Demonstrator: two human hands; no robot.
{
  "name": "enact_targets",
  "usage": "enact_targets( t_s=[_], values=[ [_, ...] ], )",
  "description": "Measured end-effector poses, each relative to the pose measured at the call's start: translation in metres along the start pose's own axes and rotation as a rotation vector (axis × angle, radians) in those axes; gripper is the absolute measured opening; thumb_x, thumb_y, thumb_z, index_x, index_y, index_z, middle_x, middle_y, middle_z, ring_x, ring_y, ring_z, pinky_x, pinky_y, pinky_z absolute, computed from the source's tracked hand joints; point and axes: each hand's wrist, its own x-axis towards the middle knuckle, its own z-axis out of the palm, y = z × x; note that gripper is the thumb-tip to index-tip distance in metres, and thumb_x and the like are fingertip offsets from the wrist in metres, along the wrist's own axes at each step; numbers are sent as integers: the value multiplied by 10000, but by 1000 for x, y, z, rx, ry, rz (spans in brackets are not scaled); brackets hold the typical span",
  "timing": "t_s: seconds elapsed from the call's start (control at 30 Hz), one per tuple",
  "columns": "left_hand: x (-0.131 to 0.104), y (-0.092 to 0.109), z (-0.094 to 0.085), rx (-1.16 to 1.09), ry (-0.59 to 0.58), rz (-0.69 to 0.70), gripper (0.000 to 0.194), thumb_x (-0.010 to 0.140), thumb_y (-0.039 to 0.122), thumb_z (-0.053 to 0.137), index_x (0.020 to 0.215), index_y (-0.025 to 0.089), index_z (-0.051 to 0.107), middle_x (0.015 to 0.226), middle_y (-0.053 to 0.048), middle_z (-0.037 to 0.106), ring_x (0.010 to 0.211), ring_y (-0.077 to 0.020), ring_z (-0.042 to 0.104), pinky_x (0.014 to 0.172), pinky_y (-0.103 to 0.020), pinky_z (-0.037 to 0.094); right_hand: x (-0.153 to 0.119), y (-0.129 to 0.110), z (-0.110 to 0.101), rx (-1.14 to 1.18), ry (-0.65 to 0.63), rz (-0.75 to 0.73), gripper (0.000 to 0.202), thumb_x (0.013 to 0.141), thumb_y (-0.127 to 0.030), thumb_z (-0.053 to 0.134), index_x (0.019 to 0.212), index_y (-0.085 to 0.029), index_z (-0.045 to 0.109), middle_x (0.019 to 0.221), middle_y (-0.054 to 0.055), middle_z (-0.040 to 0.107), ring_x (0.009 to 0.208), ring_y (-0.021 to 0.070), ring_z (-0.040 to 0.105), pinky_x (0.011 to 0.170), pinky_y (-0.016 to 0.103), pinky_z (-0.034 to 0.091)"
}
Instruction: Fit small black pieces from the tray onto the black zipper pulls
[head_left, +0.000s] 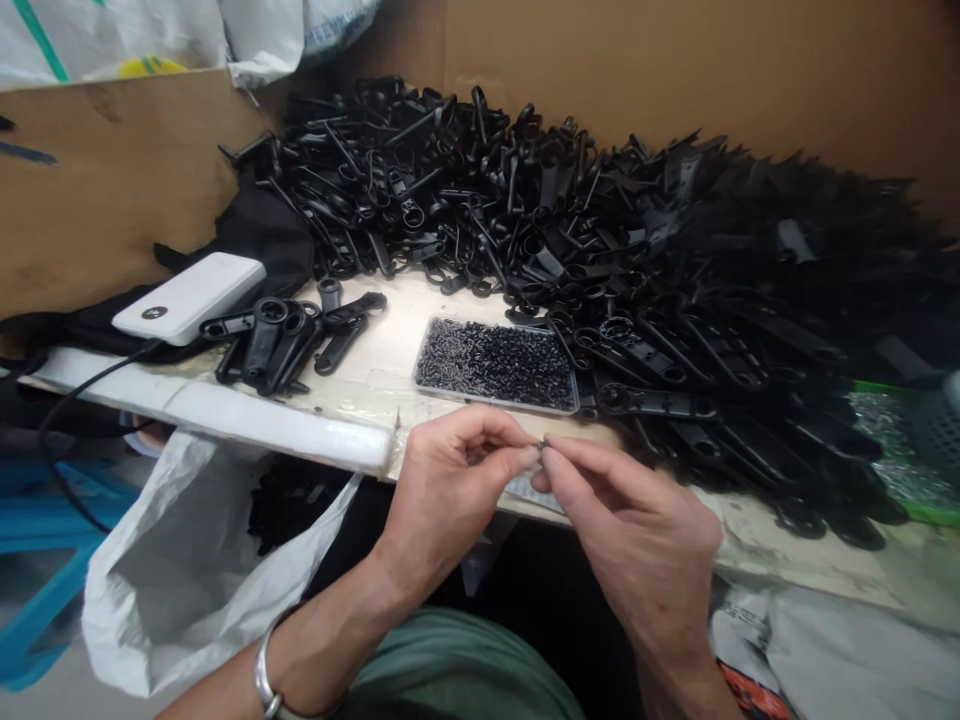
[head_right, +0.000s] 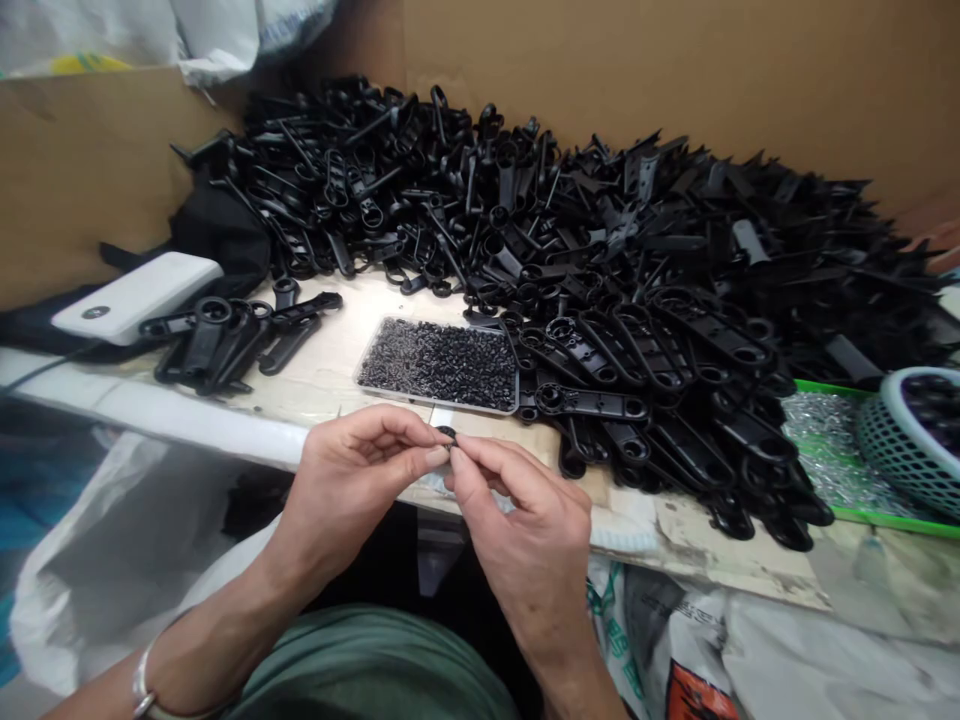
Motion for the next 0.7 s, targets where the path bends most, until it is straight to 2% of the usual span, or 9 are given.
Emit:
enact_targets(
  t_s=[0.2,0.3,0.47,0.63,0.7],
  values=[
    [-1,0,-2,53,-24,32,53,734,113,709,725,156,679,709,7,691,676,-105,631,650,-193,506,2,1,2,-118,6,-182,67,810,-101,648,816,-138,704,712,8,721,548,87,639,642,188,541],
    [-1,-2,-4,112,-33,55,38,747,124,698,739,158,683,732,1,695,694,-115,633,663,-207,508,3,4,3,-152,-32,-236,77,827,-88,625,837,-124,692,690,6,708,568,86,646,674,183,535],
    [1,-5,-9,176,-64,80,45,759,126,682,740,167,680,740,4,699,699,-124,641,667,-219,512,4,8,4,-154,-74,-273,89,814,-57,622,821,-127,676,682,-4,698,616,86,664,684,166,516],
    [3,-7,-11,292,-58,144,73,765,109,673,746,179,682,736,22,700,698,-113,642,663,-203,502,7,11,1,-143,-174,-321,74,843,-81,609,861,-119,670,747,13,713,680,81,676,700,151,498],
    [3,-6,-11,349,-58,178,88,766,97,669,746,181,681,730,30,699,690,-105,638,660,-194,494,8,12,1,-168,-159,-351,66,835,-83,612,829,-120,666,763,25,720,693,89,679,700,159,495]
  ],
)
